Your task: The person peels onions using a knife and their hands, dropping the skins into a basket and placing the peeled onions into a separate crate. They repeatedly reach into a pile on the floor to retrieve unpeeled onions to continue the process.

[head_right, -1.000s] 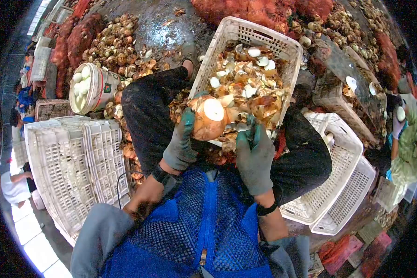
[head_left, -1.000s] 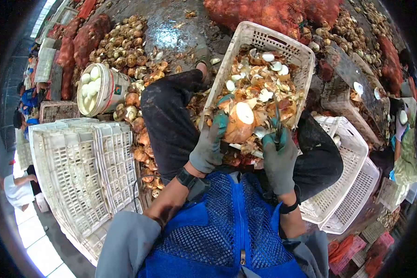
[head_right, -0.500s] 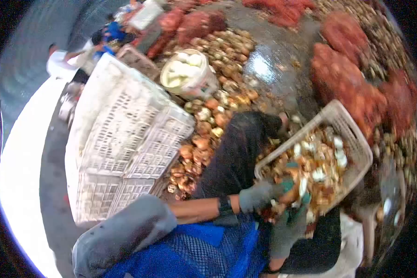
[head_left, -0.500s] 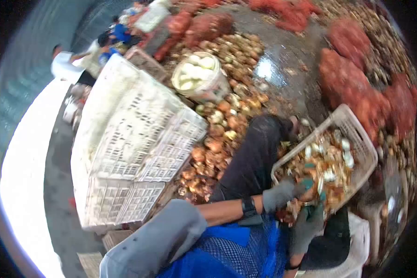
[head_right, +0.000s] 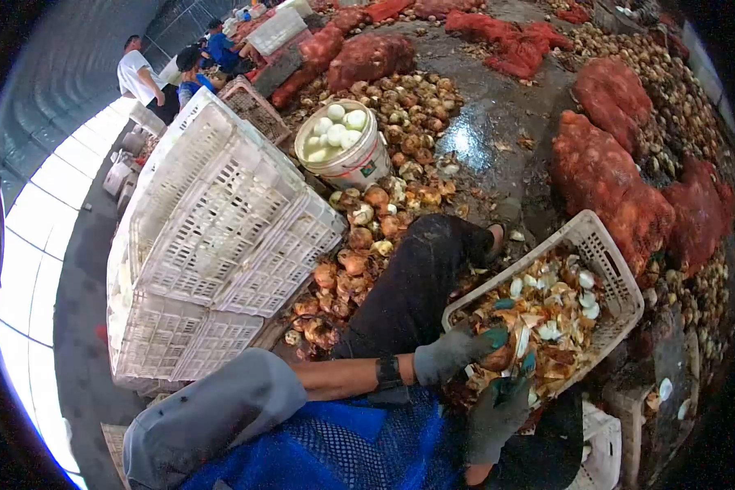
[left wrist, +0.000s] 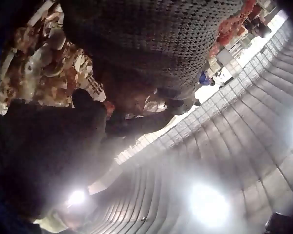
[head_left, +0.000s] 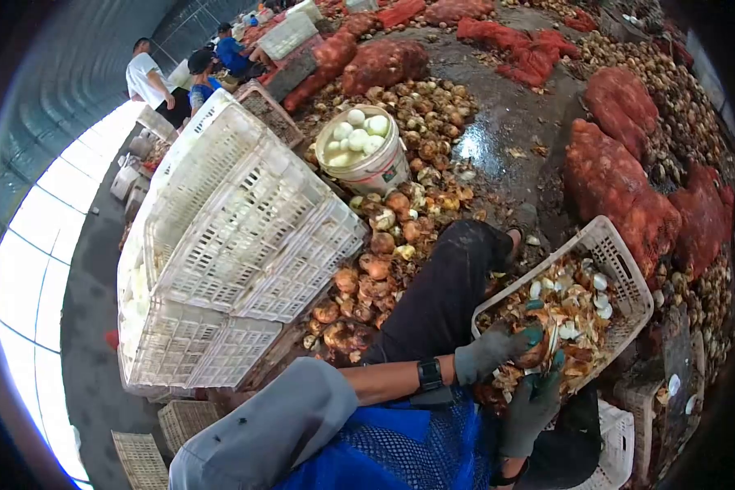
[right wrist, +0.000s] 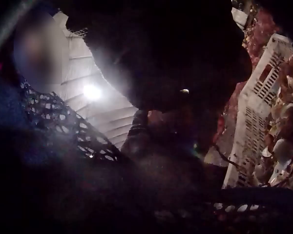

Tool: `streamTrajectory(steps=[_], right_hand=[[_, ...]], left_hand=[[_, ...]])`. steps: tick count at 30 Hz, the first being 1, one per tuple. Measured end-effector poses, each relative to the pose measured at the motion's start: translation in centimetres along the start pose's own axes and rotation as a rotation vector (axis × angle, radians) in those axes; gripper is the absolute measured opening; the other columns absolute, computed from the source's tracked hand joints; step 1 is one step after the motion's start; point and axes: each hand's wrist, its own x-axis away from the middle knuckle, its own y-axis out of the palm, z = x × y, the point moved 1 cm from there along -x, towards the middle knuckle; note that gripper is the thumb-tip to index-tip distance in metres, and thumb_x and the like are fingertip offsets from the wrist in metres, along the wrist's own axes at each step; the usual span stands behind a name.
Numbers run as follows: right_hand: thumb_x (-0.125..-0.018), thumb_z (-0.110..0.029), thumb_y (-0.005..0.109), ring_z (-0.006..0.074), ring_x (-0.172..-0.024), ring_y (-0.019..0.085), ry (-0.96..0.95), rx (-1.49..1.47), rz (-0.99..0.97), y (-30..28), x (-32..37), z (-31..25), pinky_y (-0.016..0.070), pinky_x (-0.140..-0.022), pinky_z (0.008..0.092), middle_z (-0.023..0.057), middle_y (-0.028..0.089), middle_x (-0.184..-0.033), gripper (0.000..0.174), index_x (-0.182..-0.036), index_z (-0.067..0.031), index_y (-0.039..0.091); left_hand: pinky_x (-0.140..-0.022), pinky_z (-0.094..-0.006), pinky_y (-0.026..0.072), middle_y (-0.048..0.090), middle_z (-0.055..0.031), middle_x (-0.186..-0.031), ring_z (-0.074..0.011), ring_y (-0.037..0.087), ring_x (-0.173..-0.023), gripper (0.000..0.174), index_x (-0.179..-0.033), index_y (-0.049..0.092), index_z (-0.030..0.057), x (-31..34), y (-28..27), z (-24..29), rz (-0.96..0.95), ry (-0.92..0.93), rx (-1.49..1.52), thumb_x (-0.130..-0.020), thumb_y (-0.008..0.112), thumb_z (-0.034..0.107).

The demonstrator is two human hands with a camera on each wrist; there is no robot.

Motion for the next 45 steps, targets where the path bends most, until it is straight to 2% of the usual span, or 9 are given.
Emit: streamTrajectory(steps=[3,8,17,21,27,35,39,42,45], right_hand=[[-0.094,-0.008,0.059,0.0432,-0.1,0.07,0.202,-0.189,-0.208,-1.4,-0.7,-0.7,0.054,-0.088,0.0484,0.0284,0.073,-0.113,0.067,-0.158,0.0057,0.049],[-0.092,-0.008,0.06,0.0428,-0.095,0.069,0.168,-0.353,-0.176,-1.8,-0.8,-1.0,0.0546,-0.087,0.0487,0.026,0.072,-0.105,0.068,-0.158,0.0067,0.049],[-0.092,-0.008,0.07,0.0468,-0.083,0.068,0.101,-0.237,-0.125,-3.4,-0.2,-1.1,0.0532,-0.074,0.0536,0.0246,0.07,-0.092,0.039,-0.128,0.005,0.064],[-0.093,-0.01,0.071,0.0501,-0.089,0.069,0.187,-0.286,-0.173,-4.3,-0.6,-1.4,0.0535,-0.075,0.057,0.03,0.07,-0.097,0.044,-0.133,0.0043,0.061],[-0.095,-0.012,0.072,0.047,-0.089,0.071,0.09,-0.243,-0.185,-3.3,0.6,-0.1,0.0559,-0.075,0.0548,0.0294,0.071,-0.104,0.054,-0.143,0.0076,0.057],[-0.097,-0.014,0.07,0.0436,-0.106,0.071,0.001,0.026,-0.185,-1.0,1.9,0.6,0.056,-0.09,0.0522,0.0305,0.07,-0.125,0.06,-0.15,0.0096,0.053],[-0.097,-0.017,0.071,0.0442,-0.111,0.07,0.119,-0.114,-0.226,-0.9,1.0,1.1,0.0564,-0.095,0.0516,0.0305,0.069,-0.129,0.064,-0.151,0.011,0.052],[-0.097,-0.016,0.071,0.0439,-0.106,0.071,0.036,-0.024,-0.145,-1.0,1.2,1.1,0.0563,-0.091,0.0522,0.0298,0.069,-0.127,0.063,-0.15,0.0112,0.052],[-0.096,-0.015,0.071,0.0439,-0.099,0.07,0.155,-0.107,-0.271,-2.7,0.3,0.3,0.0556,-0.087,0.0531,0.0289,0.07,-0.124,0.064,-0.15,0.0102,0.051]], left_hand=[[-0.081,-0.0344,0.0602,0.076,-0.0112,-0.115,-0.0209,0.074,-0.092,0.035,-0.147,0.061,0.0062,0.1,0.2,-1.1,0.072,0.388,-0.335,-0.113,0.059,0.014],[-0.082,-0.0363,0.0599,0.076,-0.0136,-0.112,-0.0261,0.074,-0.093,0.03,-0.135,0.067,0.0033,0.7,1.0,-0.4,0.027,-0.097,0.069,-0.106,0.062,0.01],[-0.11,-0.0473,0.0524,0.068,-0.0182,-0.136,-0.0428,0.067,-0.123,0.073,-0.152,0.056,0.0024,1.5,0.7,-1.1,0.156,-0.298,0.572,-0.086,0.082,0.021],[-0.099,-0.0397,0.0639,0.07,-0.0125,-0.136,-0.0256,0.073,-0.117,0.05,-0.15,0.054,0.0054,1.7,0.8,-0.9,0.115,-0.227,0.853,-0.109,0.071,0.029],[-0.102,-0.0404,0.0625,0.069,-0.0133,-0.138,-0.0254,0.073,-0.12,0.051,-0.15,0.053,0.0034,1.6,0.0,3.4,0.027,0.558,-0.809,-0.108,0.072,0.024],[-0.114,-0.0524,0.0471,0.074,-0.0053,-0.122,-0.026,0.072,-0.113,0.043,-0.139,0.064,0.0135,1.6,0.6,1.0,0.077,0.069,-0.226,-0.097,0.069,0.009],[-0.121,-0.0559,0.0405,0.074,-0.0048,-0.109,-0.029,0.072,-0.107,0.037,-0.127,0.07,0.0172,1.9,0.8,2.8,0.044,0.279,-0.678,-0.091,0.069,0.01],[-0.12,-0.0552,0.0401,0.071,-0.0068,-0.107,-0.029,0.071,-0.105,0.031,-0.121,0.068,0.0124,1.2,2.5,4.8,0.187,-0.115,-0.027,-0.09,0.07,0.011],[-0.118,-0.0573,0.0403,0.07,-0.01,-0.11,-0.0304,0.07,-0.106,0.031,-0.118,0.066,0.0087,1.1,1.3,3.2,0.121,0.172,-0.547,-0.088,0.071,0.013]])
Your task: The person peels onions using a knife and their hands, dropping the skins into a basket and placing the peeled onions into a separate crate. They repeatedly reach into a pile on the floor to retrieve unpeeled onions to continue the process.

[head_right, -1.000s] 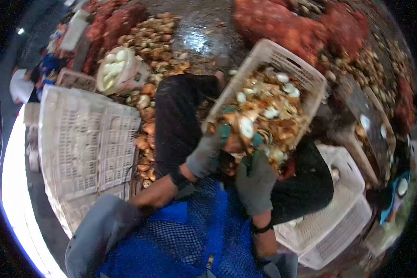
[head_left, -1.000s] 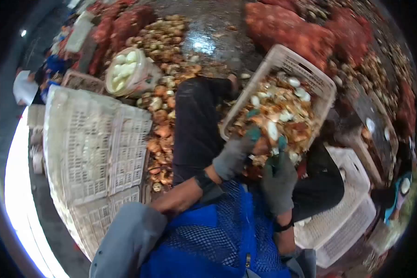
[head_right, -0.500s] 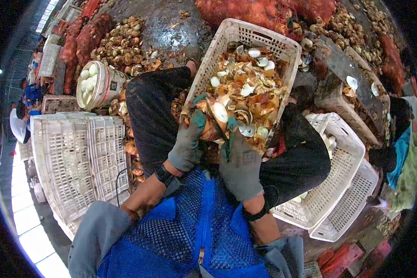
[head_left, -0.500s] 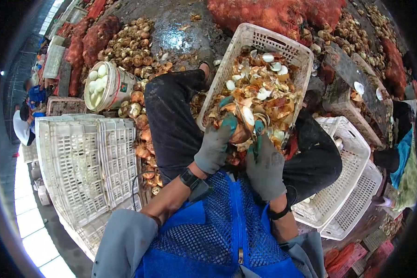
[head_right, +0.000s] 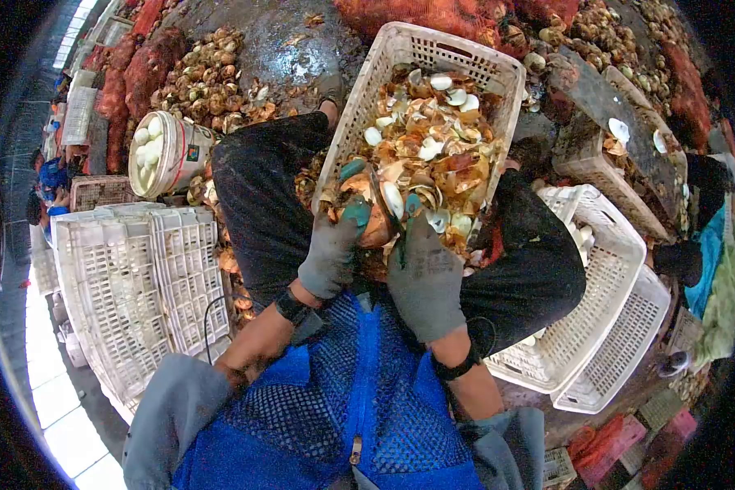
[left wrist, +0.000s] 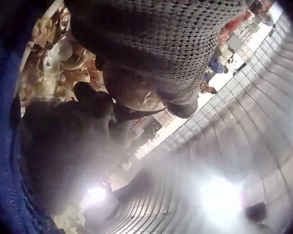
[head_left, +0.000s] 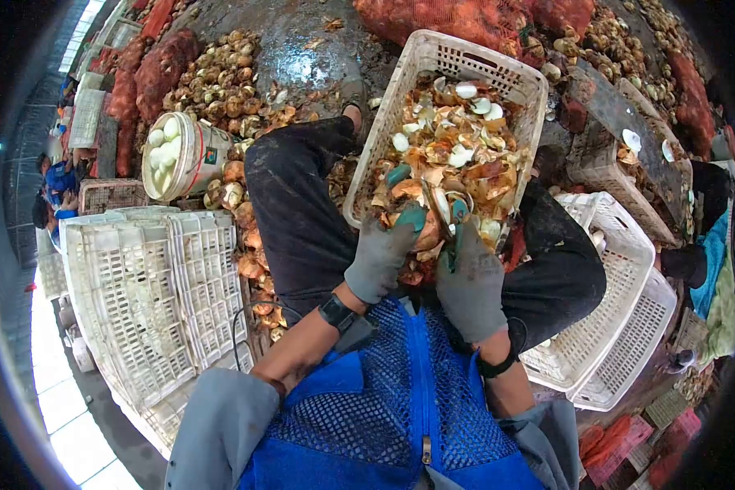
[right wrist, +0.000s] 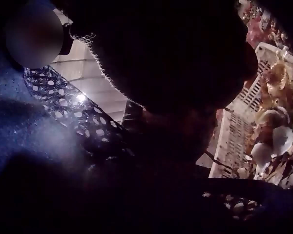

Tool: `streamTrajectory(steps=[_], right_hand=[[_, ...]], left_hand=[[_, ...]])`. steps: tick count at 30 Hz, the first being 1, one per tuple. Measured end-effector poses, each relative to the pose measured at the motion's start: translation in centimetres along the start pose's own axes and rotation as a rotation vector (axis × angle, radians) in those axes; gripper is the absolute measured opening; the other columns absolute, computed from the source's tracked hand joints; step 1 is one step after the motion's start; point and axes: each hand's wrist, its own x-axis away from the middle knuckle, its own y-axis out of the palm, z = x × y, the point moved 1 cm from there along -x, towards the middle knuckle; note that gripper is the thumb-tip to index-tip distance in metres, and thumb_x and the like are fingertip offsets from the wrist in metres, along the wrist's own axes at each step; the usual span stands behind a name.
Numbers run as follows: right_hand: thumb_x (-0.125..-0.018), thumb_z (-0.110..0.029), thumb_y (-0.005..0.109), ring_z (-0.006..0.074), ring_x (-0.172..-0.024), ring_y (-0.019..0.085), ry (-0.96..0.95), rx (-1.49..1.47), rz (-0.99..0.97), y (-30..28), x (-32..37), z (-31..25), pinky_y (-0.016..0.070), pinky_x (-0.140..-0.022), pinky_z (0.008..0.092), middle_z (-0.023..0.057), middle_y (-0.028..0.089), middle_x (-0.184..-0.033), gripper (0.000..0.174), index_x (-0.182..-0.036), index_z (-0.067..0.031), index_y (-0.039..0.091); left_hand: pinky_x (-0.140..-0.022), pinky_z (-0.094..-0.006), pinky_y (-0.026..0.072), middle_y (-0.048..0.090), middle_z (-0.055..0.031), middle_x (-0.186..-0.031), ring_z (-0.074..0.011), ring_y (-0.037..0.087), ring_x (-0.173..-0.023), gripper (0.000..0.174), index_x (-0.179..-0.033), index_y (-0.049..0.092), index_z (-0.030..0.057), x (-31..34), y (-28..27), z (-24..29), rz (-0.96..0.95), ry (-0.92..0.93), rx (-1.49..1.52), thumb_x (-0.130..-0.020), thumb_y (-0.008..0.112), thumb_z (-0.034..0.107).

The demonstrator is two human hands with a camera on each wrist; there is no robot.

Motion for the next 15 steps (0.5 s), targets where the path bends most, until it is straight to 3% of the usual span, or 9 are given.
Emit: streamTrajectory(steps=[2,3,5,8,11,13,14,15], right_hand=[[-0.095,-0.015,0.072,0.0438,-0.096,0.069,-0.053,0.016,0.046,0.2,0.6,0.2,0.0552,-0.085,0.0534,0.0289,0.07,-0.123,0.065,-0.151,0.01,0.05],[-0.095,-0.014,0.073,0.0438,-0.095,0.069,-0.081,0.024,0.071,0.3,0.9,0.3,0.0551,-0.083,0.0535,0.0289,0.07,-0.122,0.066,-0.151,0.0099,0.05],[-0.094,-0.014,0.074,0.0437,-0.095,0.069,-0.098,0.029,0.088,0.7,1.4,0.3,0.0557,-0.082,0.053,0.0288,0.07,-0.12,0.067,-0.152,0.0089,0.049],[-0.094,-0.019,0.075,0.0401,-0.102,0.072,-0.107,0.099,0.123,2.1,1.1,1.2,0.0578,-0.085,0.0506,0.0266,0.071,-0.123,0.067,-0.151,0.0077,0.052],[-0.094,-0.02,0.075,0.0376,-0.106,0.074,-0.099,0.111,0.071,2.6,0.0,2.0,0.0592,-0.087,0.0479,0.0249,0.072,-0.126,0.066,-0.15,0.0061,0.054],[-0.094,-0.018,0.074,0.0386,-0.103,0.074,-0.084,0.095,-0.005,2.6,-0.7,2.5,0.059,-0.084,0.0483,0.0246,0.072,-0.124,0.067,-0.153,0.0047,0.052],[-0.094,-0.016,0.074,0.0399,-0.099,0.074,-0.075,0.091,-0.047,2.4,-1.1,2.8,0.0586,-0.082,0.0495,0.0246,0.072,-0.121,0.069,-0.155,0.0039,0.049],[-0.094,-0.014,0.074,0.0413,-0.096,0.074,-0.065,0.086,-0.09,2.3,-1.4,3.3,0.0582,-0.079,0.0507,0.0246,0.072,-0.118,0.072,-0.158,0.003,0.047]], left_hand=[[-0.116,-0.0581,0.0413,0.071,-0.012,-0.114,-0.032,0.07,-0.109,0.035,-0.119,0.066,0.0075,0.7,0.0,-1.3,-0.075,0.124,-0.196,-0.086,0.073,0.015],[-0.115,-0.0579,0.042,0.071,-0.0126,-0.116,-0.0329,0.069,-0.112,0.037,-0.121,0.066,0.0074,1.0,0.1,-1.4,-0.101,-0.06,0.058,-0.086,0.073,0.016],[-0.115,-0.0581,0.0427,0.071,-0.0143,-0.12,-0.035,0.069,-0.117,0.043,-0.126,0.065,0.0069,0.9,0.1,-0.9,-0.101,-0.233,0.352,-0.084,0.073,0.016],[-0.115,-0.0583,0.0441,0.072,-0.0156,-0.126,-0.037,0.068,-0.123,0.05,-0.133,0.064,0.0063,0.5,0.1,0.4,-0.064,-0.21,0.435,-0.085,0.074,0.015],[-0.112,-0.0551,0.0504,0.071,-0.0138,-0.133,-0.0346,0.07,-0.124,0.049,-0.14,0.063,0.0068,0.5,0.7,-1.6,-0.061,-0.336,0.678,-0.094,0.075,0.019],[-0.108,-0.0505,0.0566,0.069,-0.0129,-0.139,-0.0315,0.071,-0.125,0.048,-0.145,0.061,0.0074,-0.6,0.1,0.6,-0.035,-0.634,1.165,-0.102,0.074,0.025],[-0.112,-0.0455,0.0578,0.065,-0.017,-0.148,-0.0288,0.067,-0.135,0.059,-0.155,0.052,0.0009,-0.9,0.1,1.8,-0.035,-0.569,1.322,-0.11,0.066,0.035],[-0.113,-0.0467,0.0573,0.065,-0.0166,-0.148,-0.0294,0.066,-0.135,0.06,-0.155,0.052,0.0012,-1.2,-0.3,2.4,-0.071,-0.574,1.36,-0.11,0.064,0.039]])
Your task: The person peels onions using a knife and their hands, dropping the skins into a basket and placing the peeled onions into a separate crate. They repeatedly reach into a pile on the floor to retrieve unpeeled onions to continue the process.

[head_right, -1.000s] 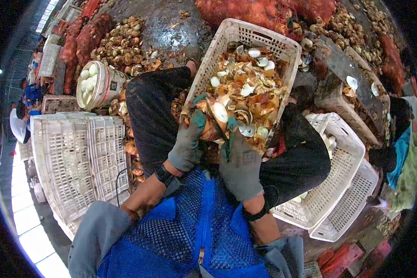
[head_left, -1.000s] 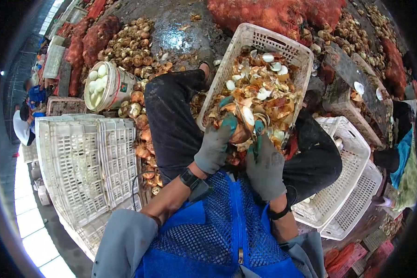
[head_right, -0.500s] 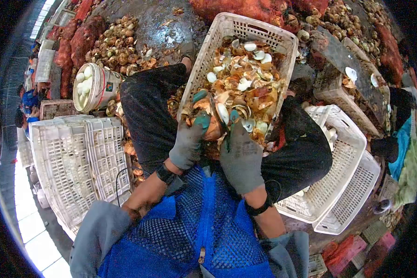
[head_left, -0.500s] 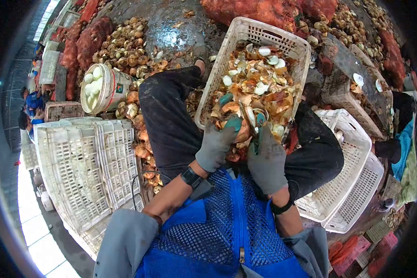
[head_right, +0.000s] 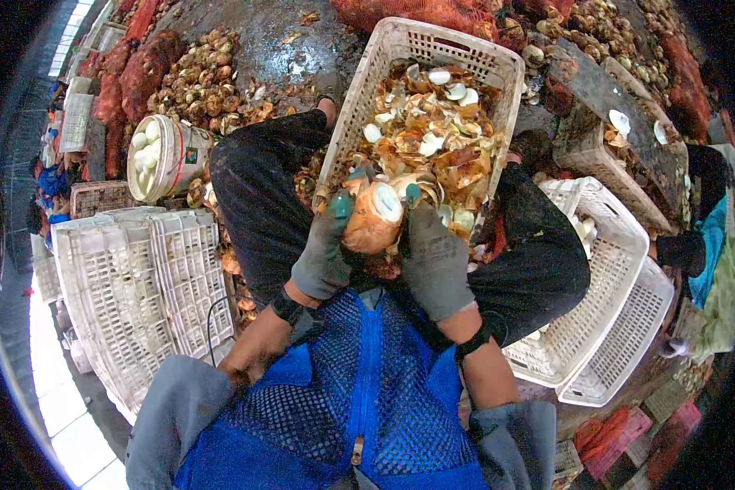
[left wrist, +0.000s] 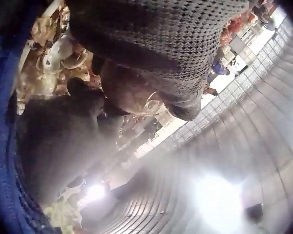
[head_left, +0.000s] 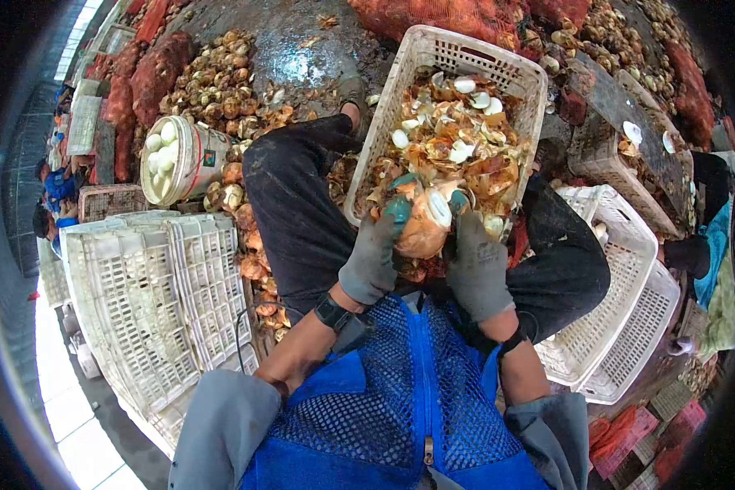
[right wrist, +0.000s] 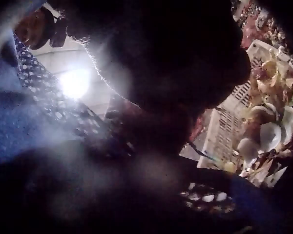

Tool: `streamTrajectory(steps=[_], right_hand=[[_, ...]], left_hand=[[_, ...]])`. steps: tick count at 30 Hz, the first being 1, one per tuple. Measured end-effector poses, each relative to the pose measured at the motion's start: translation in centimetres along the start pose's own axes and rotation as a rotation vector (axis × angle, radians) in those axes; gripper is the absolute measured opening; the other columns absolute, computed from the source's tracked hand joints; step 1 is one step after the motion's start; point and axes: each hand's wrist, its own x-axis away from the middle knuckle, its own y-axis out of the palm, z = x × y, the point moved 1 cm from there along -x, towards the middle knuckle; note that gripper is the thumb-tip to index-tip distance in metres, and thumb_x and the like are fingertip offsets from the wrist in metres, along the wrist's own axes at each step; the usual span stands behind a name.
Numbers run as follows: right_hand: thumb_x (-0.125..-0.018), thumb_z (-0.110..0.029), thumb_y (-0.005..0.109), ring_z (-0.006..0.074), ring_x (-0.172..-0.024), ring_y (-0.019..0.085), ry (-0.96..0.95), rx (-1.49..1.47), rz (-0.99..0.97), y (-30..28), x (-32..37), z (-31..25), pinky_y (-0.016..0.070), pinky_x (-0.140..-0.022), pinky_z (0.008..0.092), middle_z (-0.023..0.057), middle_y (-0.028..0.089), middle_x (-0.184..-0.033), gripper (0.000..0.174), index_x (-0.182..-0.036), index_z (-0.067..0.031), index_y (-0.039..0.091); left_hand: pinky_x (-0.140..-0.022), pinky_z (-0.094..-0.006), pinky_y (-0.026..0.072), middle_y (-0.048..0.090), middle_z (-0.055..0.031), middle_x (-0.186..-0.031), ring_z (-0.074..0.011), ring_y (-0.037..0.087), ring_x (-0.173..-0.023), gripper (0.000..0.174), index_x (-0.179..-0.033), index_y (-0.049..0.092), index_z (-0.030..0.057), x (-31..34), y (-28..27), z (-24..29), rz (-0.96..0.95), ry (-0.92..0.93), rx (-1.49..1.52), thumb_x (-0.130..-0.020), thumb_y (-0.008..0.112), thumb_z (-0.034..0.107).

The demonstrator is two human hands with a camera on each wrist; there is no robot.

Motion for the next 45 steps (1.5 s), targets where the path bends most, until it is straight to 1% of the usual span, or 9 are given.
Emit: streamTrajectory(steps=[4,10,14,15,24,28,39,42,45], right_hand=[[-0.095,-0.014,0.073,0.0396,-0.096,0.074,-0.01,0.02,0.105,1.2,0.3,4.9,0.0589,-0.079,0.0496,0.0238,0.073,-0.119,0.066,-0.154,0.0036,0.051],[-0.1,-0.024,0.069,0.0452,-0.106,0.071,0.41,-0.362,0.158,-1.0,-0.1,3.8,0.0537,-0.096,0.0541,0.0273,0.073,-0.116,0.06,-0.152,0.0026,0.055],[-0.101,-0.031,0.071,0.0491,-0.112,0.064,0.448,-0.541,0.045,-5.4,-0.3,-1.0,0.0504,-0.098,0.0552,0.0292,0.068,-0.125,0.06,-0.146,0.0049,0.057],[-0.102,-0.028,0.07,0.0456,-0.108,0.064,0.327,-0.398,0.218,-3.7,0.7,-0.7,0.0503,-0.092,0.0544,0.0251,0.066,-0.124,0.049,-0.141,-0.0003,0.062],[-0.103,-0.013,0.064,0.0315,-0.084,0.069,0.417,-1.022,-0.285,-6.4,1.8,-3.4,0.0543,-0.078,0.0473,0.015,0.07,-0.104,0.023,-0.123,-0.0011,0.067],[-0.104,-0.014,0.059,0.0285,-0.075,0.067,0.189,-0.825,-0.256,-4.6,2.6,-2.3,0.0552,-0.074,0.0437,0.0116,0.071,-0.095,0.028,-0.129,-0.0024,0.067],[-0.111,-0.027,0.048,0.0271,-0.073,0.067,0.479,-0.969,-0.578,-7.1,1.1,-2.2,0.0557,-0.069,0.0407,0.0119,0.067,-0.084,0.038,-0.113,-0.0026,0.077],[-0.113,-0.035,0.047,0.0232,-0.069,0.066,0.063,-0.709,-0.575,-7.1,0.5,-0.4,0.0548,-0.065,0.0385,0.01,0.067,-0.081,0.044,-0.113,-0.0016,0.076],[-0.112,-0.042,0.052,0.0167,-0.062,0.063,0.142,-0.809,-0.66,-7.8,-0.2,0.6,0.0514,-0.056,0.0328,0.0052,0.065,-0.074,0.046,-0.111,-0.0018,0.076]], left_hand=[[-0.118,-0.0506,0.0532,0.062,-0.0162,-0.153,-0.0325,0.063,-0.138,0.077,-0.159,0.05,0.0012,-0.4,-1.5,0.7,-0.029,-0.123,0.073,-0.109,0.055,0.059],[-0.121,-0.0521,0.0495,0.059,-0.0189,-0.156,-0.0346,0.061,-0.142,0.08,-0.161,0.047,0.0006,-1.0,-0.9,1.2,-0.082,-0.002,0.099,-0.108,0.057,0.06],[-0.122,-0.0521,0.0484,0.059,-0.0195,-0.156,-0.0343,0.06,-0.142,0.081,-0.162,0.045,0.0016,-0.7,-0.6,1.4,-0.071,-0.042,0.075,-0.107,0.058,0.06],[-0.122,-0.0522,0.0484,0.058,-0.0194,-0.157,-0.0342,0.061,-0.142,0.081,-0.163,0.045,0.0019,-0.8,-0.8,1.4,-0.088,-0.031,0.086,-0.107,0.058,0.06],[-0.121,-0.0502,0.0497,0.057,-0.0171,-0.157,-0.0314,0.061,-0.141,0.093,-0.165,0.041,0.0026,-0.9,-1.1,2.4,-0.133,-0.016,0.015,-0.104,0.058,0.07],[-0.122,-0.0463,0.0487,0.055,-0.016,-0.159,-0.0285,0.058,-0.144,0.093,-0.168,0.036,0.004,-1.5,-2.5,2.8,-0.257,-0.024,0.064,-0.106,0.056,0.07],[-0.119,-0.0477,0.0522,0.059,-0.018,-0.155,-0.0305,0.062,-0.139,0.099,-0.164,0.04,-0.0006,-1.0,-2.0,2.8,-0.144,-0.117,0.061,-0.1,0.061,0.072],[-0.118,-0.0462,0.0523,0.061,-0.0167,-0.153,-0.0286,0.064,-0.137,0.093,-0.164,0.041,0.0001,-1.2,-2.3,2.8,-0.228,-0.2,0.093,-0.102,0.063,0.066],[-0.118,-0.0432,0.051,0.063,-0.013,-0.15,-0.0248,0.064,-0.136,0.085,-0.164,0.043,0.0031,-1.3,-2.5,3.1,-0.318,-0.363,0.104,-0.106,0.061,0.062]])
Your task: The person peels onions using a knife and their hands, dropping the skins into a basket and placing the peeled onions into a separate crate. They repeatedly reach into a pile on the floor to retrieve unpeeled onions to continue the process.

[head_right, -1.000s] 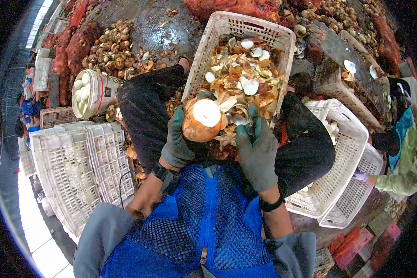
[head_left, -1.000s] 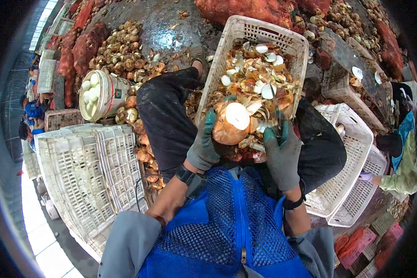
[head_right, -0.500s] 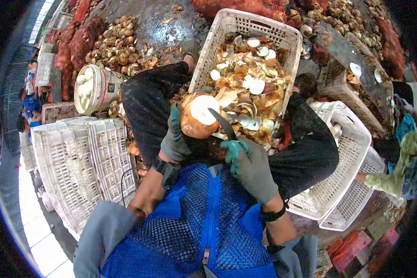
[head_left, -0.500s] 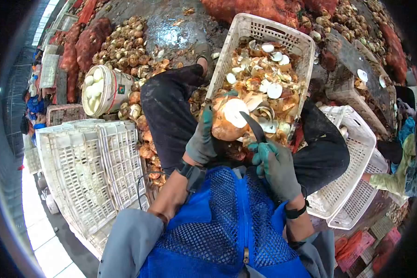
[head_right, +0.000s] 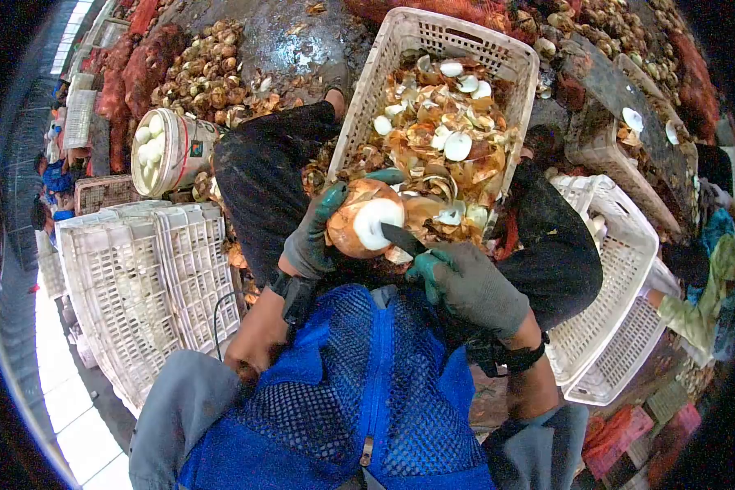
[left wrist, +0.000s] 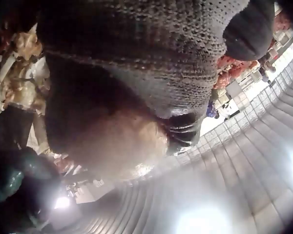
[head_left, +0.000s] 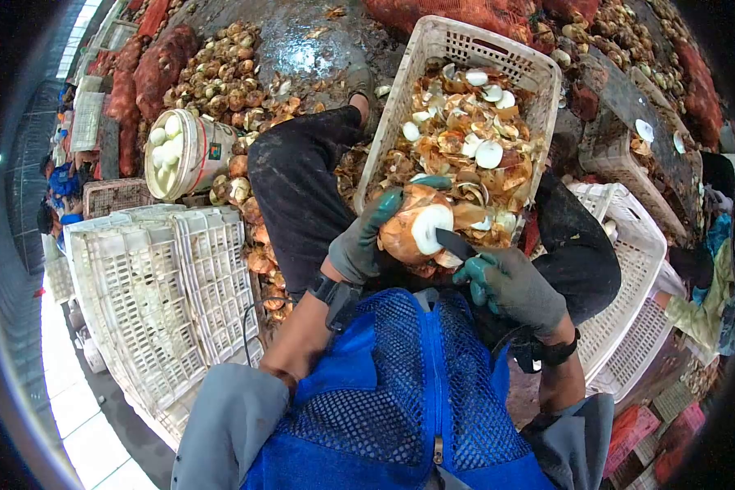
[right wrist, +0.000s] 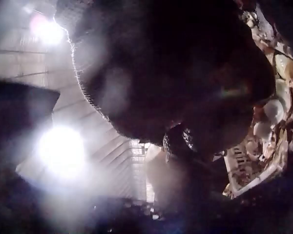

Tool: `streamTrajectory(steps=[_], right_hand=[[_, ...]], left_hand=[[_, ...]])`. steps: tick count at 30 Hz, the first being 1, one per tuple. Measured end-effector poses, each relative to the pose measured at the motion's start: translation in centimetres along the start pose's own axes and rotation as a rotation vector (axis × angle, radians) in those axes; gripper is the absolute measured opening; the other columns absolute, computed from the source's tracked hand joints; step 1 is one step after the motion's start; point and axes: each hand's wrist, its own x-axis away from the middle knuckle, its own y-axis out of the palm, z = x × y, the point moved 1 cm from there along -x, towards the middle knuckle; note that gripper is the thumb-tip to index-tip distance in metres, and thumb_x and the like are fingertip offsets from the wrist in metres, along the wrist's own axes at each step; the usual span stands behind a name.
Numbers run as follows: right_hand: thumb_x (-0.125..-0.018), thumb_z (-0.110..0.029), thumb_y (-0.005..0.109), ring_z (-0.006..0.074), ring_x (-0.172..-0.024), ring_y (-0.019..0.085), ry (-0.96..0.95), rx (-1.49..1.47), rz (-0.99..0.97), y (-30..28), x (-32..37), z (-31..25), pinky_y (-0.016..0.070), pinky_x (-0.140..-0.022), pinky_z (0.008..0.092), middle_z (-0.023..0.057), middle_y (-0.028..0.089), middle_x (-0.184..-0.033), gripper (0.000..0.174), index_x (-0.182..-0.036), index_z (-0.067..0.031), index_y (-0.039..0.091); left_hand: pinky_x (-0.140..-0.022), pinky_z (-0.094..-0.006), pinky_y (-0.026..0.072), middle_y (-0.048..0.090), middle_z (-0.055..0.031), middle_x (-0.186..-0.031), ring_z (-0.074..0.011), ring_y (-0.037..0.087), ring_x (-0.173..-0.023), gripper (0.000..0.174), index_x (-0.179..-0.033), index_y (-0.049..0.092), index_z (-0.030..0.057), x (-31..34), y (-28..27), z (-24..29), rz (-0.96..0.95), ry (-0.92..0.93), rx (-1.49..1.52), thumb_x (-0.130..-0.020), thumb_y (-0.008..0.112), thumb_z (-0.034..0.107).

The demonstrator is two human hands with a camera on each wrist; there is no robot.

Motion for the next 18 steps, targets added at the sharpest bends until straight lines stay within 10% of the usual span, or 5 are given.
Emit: streamTrajectory(steps=[6,14,18], right_hand=[[-0.113,-0.054,0.051,0.0083,-0.049,0.052,0.323,-0.491,0.038,2.7,0.3,-1.4,0.0404,-0.044,0.0249,0.0006,0.062,-0.07,0.055,-0.109,-0.0033,0.074],[-0.116,-0.052,0.045,0.0079,-0.043,0.043,0.092,-0.781,0.037,4.8,1.3,-1.6,0.0342,-0.039,0.0247,-0.0006,0.054,-0.065,0.056,-0.112,-0.0016,0.07],[-0.113,-0.034,0.052,0.0087,-0.047,0.047,0.101,-0.55,0.125,3.4,0.9,-2.3,0.0358,-0.043,0.0256,-0.0002,0.054,-0.065,0.037,-0.106,-0.0026,0.071]], left_hand=[[-0.12,-0.0415,0.0493,0.06,-0.0137,-0.152,-0.0244,0.061,-0.139,0.092,-0.165,0.041,0.0016,-0.1,2.5,0.9,0.061,0.256,-0.22,-0.101,0.07,0.061],[-0.121,-0.0384,0.0456,0.056,-0.015,-0.158,-0.0231,0.056,-0.143,0.085,-0.168,0.033,0.0007,-1.0,1.9,1.3,0.184,0.608,-0.663,-0.103,0.074,0.038],[-0.117,-0.0383,0.0516,0.064,-0.0116,-0.147,-0.0201,0.062,-0.135,0.055,-0.16,0.046,0.0055,1.2,-1.4,0.7,0.279,0.286,-1.005,-0.112,0.061,0.028]])
